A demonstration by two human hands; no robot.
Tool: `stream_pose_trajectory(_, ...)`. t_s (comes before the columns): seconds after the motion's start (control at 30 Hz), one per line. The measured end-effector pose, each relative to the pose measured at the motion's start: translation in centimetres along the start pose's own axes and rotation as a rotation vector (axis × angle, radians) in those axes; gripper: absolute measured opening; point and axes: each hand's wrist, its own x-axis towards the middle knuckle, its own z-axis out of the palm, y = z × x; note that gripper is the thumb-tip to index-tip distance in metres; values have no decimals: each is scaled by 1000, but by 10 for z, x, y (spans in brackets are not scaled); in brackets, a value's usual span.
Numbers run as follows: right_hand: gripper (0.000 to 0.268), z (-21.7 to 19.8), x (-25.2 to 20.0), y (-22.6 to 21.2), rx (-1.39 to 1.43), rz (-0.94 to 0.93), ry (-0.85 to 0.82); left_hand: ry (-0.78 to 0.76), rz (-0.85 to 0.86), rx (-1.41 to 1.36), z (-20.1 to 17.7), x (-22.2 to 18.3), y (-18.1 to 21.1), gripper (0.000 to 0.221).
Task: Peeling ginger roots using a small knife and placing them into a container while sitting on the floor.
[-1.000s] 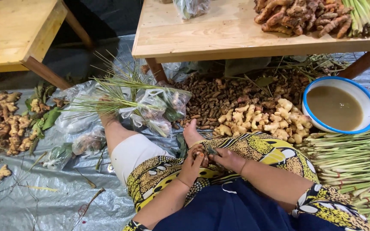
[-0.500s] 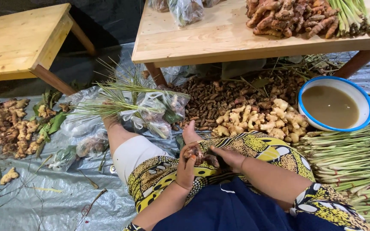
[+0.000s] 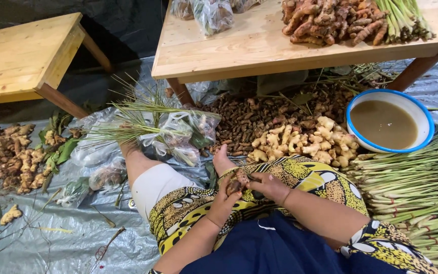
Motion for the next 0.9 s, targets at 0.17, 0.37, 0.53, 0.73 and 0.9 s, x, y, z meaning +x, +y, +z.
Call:
stream_pose_trajectory(0.17, 47, -7, -44, -61, -375, -170, 68, 58, -55, -258, -7, 13, -40, 52)
stream_pose_trajectory(0.37, 53, -10, -62, -78, -886, -355, 144, 273, -129, -436, -6, 14, -32, 42)
stream_pose_trajectory(0.53, 52, -18, -53, -87, -1021, -168, 23, 233, -76, -88, -8, 20, -35, 47)
stream_pose_trajectory(0.73, 22, -41, -46, -137, -727, 123, -29, 27, -115, -462, -25, 29, -26, 42)
stream_pose_trajectory(0.9, 28, -78, -38, -170, -223, 133, 257, 164, -488, -605, -53, 48, -40, 36)
